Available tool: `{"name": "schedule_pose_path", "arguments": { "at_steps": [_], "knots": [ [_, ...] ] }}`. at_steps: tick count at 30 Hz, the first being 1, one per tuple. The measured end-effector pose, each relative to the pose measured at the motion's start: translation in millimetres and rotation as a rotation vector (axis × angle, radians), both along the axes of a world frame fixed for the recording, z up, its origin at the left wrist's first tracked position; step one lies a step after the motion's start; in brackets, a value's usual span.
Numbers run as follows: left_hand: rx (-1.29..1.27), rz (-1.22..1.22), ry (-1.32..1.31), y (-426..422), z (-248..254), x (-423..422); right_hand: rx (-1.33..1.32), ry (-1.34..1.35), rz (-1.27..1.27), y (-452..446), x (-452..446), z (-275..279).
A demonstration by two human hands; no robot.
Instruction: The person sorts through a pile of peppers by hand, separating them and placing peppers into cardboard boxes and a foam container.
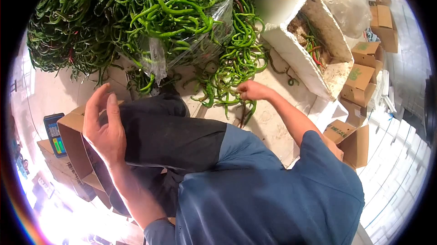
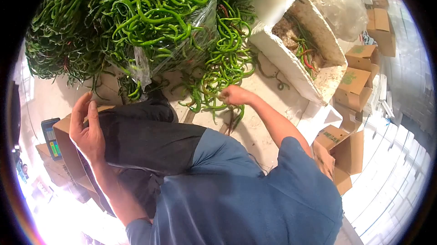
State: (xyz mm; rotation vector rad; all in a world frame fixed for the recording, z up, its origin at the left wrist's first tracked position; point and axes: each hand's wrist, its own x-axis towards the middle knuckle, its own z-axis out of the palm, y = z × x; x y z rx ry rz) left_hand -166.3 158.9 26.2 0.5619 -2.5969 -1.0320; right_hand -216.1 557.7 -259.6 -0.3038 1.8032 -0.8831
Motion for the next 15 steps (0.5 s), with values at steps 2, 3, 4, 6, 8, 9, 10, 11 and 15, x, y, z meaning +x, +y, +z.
{"name": "schedule_pose_path", "arguments": {
  "at_steps": [2, 3, 4, 6, 8, 9, 10, 11, 15],
  "knots": [
    [0.018, 0.013, 0.01, 0, 0, 3, 0.112, 0.334, 0.233, 1, 12, -9],
    [0.028, 0.019, 0.014, 0, 0, 4, 0.172, 0.417, 0.145, -1, 12, -13],
    [0.017, 0.024, 0.016, -2, 0, 5, 0.232, 0.501, 0.057, -2, 11, -23],
    [-0.005, 0.031, 0.015, -5, -2, 9, 0.277, 0.701, -0.107, -4, 4, -43],
    [0.009, 0.043, 0.013, -6, -2, 12, 0.32, 0.788, -0.133, -6, -8, -58],
    [0.015, 0.051, 0.015, -7, -2, 12, 0.336, 0.815, -0.137, -10, -16, -63],
    [0.009, 0.054, 0.014, -9, -2, 13, 0.375, 0.771, -0.095, -17, -21, -69],
    [0.003, 0.057, 0.008, -10, -2, 14, 0.414, 0.722, -0.054, -25, -24, -73],
    [0.001, 0.084, -0.004, -10, -1, 14, 0.65, 0.78, -0.122, -50, -33, -98]
  ]
}}
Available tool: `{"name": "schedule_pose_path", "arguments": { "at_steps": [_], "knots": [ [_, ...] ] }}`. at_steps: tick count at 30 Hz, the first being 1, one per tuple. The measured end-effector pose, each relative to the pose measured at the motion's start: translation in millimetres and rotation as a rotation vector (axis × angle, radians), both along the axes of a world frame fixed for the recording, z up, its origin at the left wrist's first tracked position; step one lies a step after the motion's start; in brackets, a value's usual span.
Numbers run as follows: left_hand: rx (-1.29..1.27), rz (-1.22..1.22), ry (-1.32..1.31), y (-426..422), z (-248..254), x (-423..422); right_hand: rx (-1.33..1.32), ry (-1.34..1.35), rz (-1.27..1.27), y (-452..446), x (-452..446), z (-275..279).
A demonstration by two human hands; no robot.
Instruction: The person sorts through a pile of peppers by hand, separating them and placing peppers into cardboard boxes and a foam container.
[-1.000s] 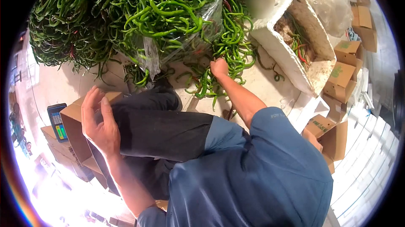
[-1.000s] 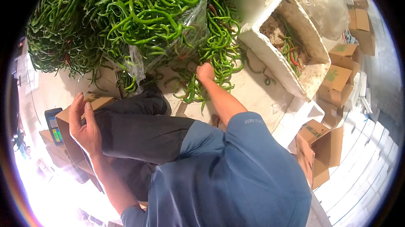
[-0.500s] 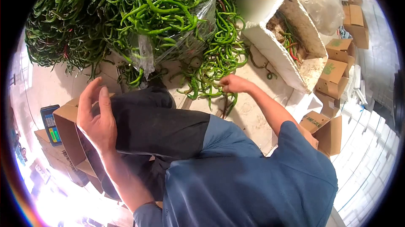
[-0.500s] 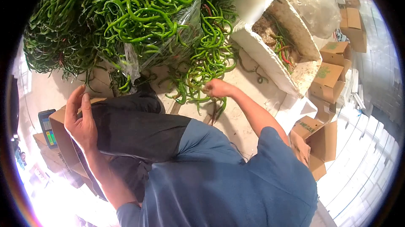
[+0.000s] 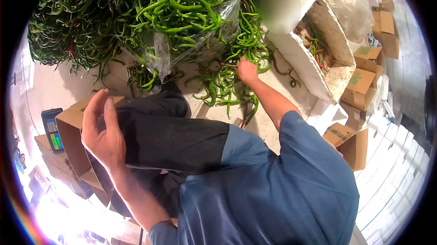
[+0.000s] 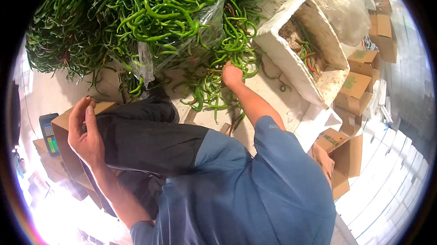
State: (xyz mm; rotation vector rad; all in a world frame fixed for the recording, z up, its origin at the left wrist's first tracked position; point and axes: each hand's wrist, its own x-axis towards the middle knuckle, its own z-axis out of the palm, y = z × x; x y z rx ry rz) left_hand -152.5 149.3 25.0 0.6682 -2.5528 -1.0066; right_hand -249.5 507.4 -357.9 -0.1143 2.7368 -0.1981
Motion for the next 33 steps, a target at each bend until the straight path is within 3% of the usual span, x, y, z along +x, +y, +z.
{"name": "schedule_pose_path", "arguments": {
  "at_steps": [1, 5, 10, 13, 16, 18, 20, 24, 25, 30, 33],
  "knots": [
    [0.007, 0.0, 0.006, 0, 0, -1, 0.075, -0.031, -0.011, -2, -3, -4],
    [0.027, -0.001, 0.011, 2, 1, -3, -0.057, 0.068, -0.065, -3, -6, -27],
    [0.087, -0.003, 0.024, 1, -1, -8, -0.115, 0.09, 0.157, 4, -2, -25],
    [0.079, -0.009, 0.013, 2, 1, -9, -0.191, 0.07, 0.307, 2, 4, 13],
    [0.087, -0.022, 0.016, 6, -1, -14, -0.431, 0.03, 0.409, 18, 9, 41],
    [0.093, -0.026, 0.008, 7, -1, -15, -0.512, -0.158, 0.35, 19, 11, 82],
    [0.04, -0.067, -0.065, 4, -1, -14, -0.786, -0.198, 0.348, 24, 16, 97],
    [0.053, -0.111, -0.101, 13, -1, -21, -1.128, -0.589, -0.161, 12, 19, 169],
    [0.058, -0.124, -0.113, 15, 1, -23, -1.095, -0.583, -0.147, 10, 17, 179],
    [-0.259, -0.649, -0.439, 32, 11, -35, -1.409, -0.538, -0.236, -34, 33, 219],
    [-0.212, -0.835, -0.585, 56, -3, -42, -1.65, -0.486, -0.157, -66, 38, 257]
  ]
}}
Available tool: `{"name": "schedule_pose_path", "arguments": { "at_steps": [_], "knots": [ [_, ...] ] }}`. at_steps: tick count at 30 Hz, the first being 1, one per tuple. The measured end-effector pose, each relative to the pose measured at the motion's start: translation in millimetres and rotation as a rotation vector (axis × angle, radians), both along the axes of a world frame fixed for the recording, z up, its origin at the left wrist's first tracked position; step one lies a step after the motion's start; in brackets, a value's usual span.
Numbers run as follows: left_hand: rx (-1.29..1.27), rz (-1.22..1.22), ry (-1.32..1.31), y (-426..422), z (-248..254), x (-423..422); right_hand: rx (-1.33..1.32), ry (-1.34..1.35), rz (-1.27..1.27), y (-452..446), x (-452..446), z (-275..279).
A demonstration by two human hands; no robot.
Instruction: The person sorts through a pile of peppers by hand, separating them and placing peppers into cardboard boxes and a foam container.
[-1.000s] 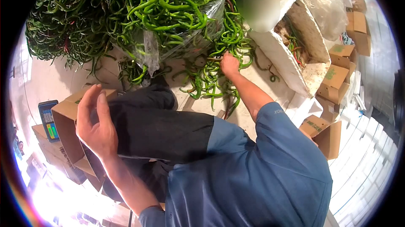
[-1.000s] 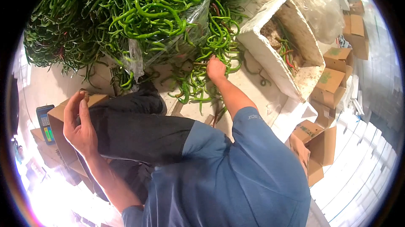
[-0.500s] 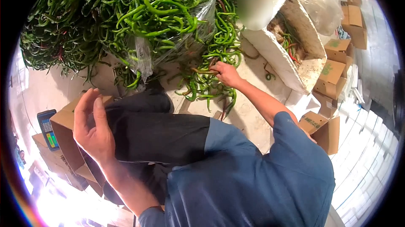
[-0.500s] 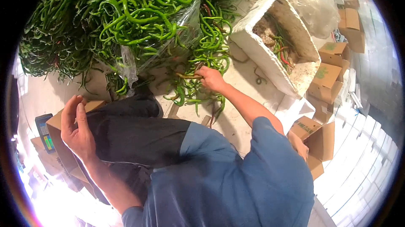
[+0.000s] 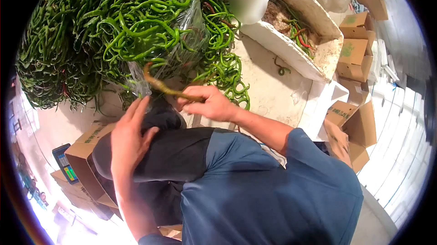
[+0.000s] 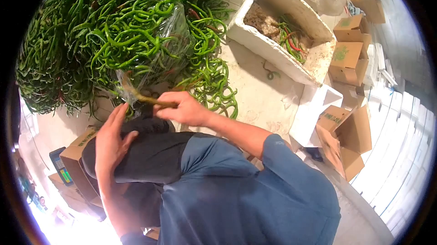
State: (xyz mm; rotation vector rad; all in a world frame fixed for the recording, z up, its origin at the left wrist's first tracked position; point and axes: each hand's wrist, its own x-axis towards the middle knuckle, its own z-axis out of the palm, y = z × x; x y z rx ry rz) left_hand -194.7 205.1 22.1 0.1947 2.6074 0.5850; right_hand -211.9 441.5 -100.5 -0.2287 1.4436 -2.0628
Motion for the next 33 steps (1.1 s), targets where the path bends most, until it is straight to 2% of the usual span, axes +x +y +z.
{"name": "schedule_pose_path", "arguments": {
  "at_steps": [3, 6, 9, 10, 11, 12, 14, 17, 19, 22, 24, 26, 28, 29, 33],
  "knots": [
    [0.139, 0.026, -0.049, 15, -11, -6, -0.156, 0.083, 0.049, -18, 0, 32],
    [0.595, 0.194, -0.227, 2, -35, 1, -0.214, 0.067, 0.095, -27, -2, 53],
    [0.451, 0.181, -0.377, -14, -34, 2, -0.209, -0.102, 0.169, -35, -12, 63],
    [0.625, 0.205, -0.333, -11, -33, 2, -0.112, -0.135, 0.172, -37, -21, 62],
    [0.54, 0.374, -0.278, -6, -26, 1, -0.056, -0.193, 0.133, -34, -35, 65],
    [0.574, 0.44, -0.233, -9, -23, -1, 0.082, -0.208, 0.052, -29, -48, 56],
    [0.628, 0.541, -0.153, -20, -25, -5, 0.039, -0.215, -0.127, -11, -69, 30],
    [0.809, 0.722, -0.103, -29, -16, -9, 0.137, -0.289, -0.238, 22, -84, -29],
    [0.851, 0.784, 0.023, -32, -16, -6, 0.083, -0.35, -0.269, 39, -74, -76],
    [0.746, 0.814, 0.186, -46, -17, 0, 0.362, -0.209, -0.1, 46, -38, -101],
    [0.918, 0.933, 0.312, -46, -18, 4, 0.498, -0.071, 0.017, 36, -5, -103],
    [1.037, 1.0, 0.402, -53, -20, 9, 0.594, 0.109, 0.074, 26, 30, -140],
    [0.983, 1.084, 0.432, -54, -15, 16, 0.774, 0.252, 0.136, 18, 64, -179],
    [0.949, 1.134, 0.45, -55, -13, 18, 0.856, 0.442, 0.157, 16, 79, -194],
    [1.062, 1.118, 0.437, -70, -16, 32, 0.969, 0.66, 0.399, 4, 120, -236]
  ]
}}
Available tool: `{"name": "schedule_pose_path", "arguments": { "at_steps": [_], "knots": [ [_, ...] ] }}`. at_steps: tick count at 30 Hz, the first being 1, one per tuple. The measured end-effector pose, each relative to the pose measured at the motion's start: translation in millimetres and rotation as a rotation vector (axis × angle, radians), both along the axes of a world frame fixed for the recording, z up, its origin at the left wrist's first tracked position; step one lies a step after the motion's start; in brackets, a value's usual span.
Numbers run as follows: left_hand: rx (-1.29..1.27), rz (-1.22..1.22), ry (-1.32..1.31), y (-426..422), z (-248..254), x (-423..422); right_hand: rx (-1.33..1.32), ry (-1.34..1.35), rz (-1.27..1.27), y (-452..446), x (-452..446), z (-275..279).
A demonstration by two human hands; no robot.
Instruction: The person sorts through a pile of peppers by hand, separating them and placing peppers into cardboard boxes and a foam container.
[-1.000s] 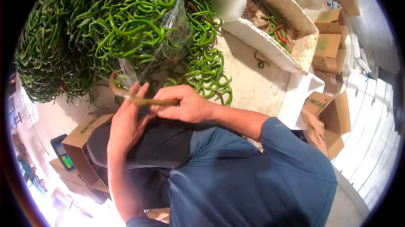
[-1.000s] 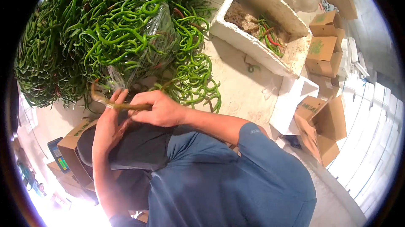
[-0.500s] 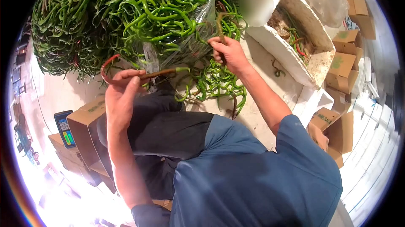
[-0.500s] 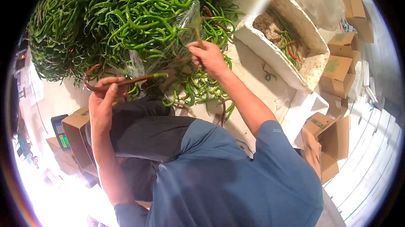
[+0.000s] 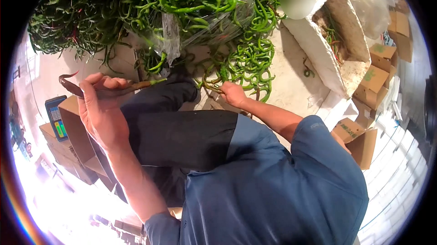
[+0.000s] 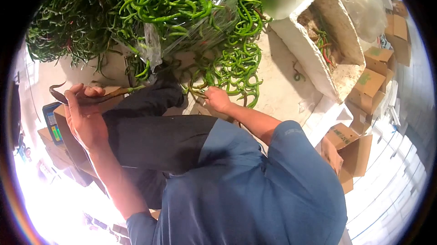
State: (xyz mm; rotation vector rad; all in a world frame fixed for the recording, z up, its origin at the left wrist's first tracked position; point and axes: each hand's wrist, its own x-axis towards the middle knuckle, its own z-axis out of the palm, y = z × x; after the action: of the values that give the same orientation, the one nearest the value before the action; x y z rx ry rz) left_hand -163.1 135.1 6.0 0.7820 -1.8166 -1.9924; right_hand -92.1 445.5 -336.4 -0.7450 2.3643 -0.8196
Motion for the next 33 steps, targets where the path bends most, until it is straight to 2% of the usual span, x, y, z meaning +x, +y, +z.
{"name": "schedule_pose_path", "arguments": {
  "at_steps": [4, 7, 10, 19, 23, 28, 33],
  "knots": [
    [0.069, -0.012, 0.043, -8, 0, 5, 0.195, 0.05, 0.141, -16, 15, -24],
    [0.027, 0.01, 0.036, -7, 2, 8, 0.199, 0.11, 0.18, -29, 9, -27],
    [0.038, 0.006, 0.067, -10, 1, 10, 0.309, 0.078, 0.188, -42, 1, -29],
    [0.081, -0.036, 0.099, -14, 1, 17, 0.362, 0.01, 0.253, -43, 0, -30],
    [0.098, -0.028, 0.108, -16, 3, 20, 0.428, 0.014, 0.273, -51, -11, -11],
    [0.077, 0.041, 0.136, -13, 4, 16, 0.454, 0.053, 0.296, -45, -4, -37],
    [0.102, -0.016, 0.15, -19, 3, 22, 0.478, 0.047, 0.295, -40, -12, -29]
  ]
}}
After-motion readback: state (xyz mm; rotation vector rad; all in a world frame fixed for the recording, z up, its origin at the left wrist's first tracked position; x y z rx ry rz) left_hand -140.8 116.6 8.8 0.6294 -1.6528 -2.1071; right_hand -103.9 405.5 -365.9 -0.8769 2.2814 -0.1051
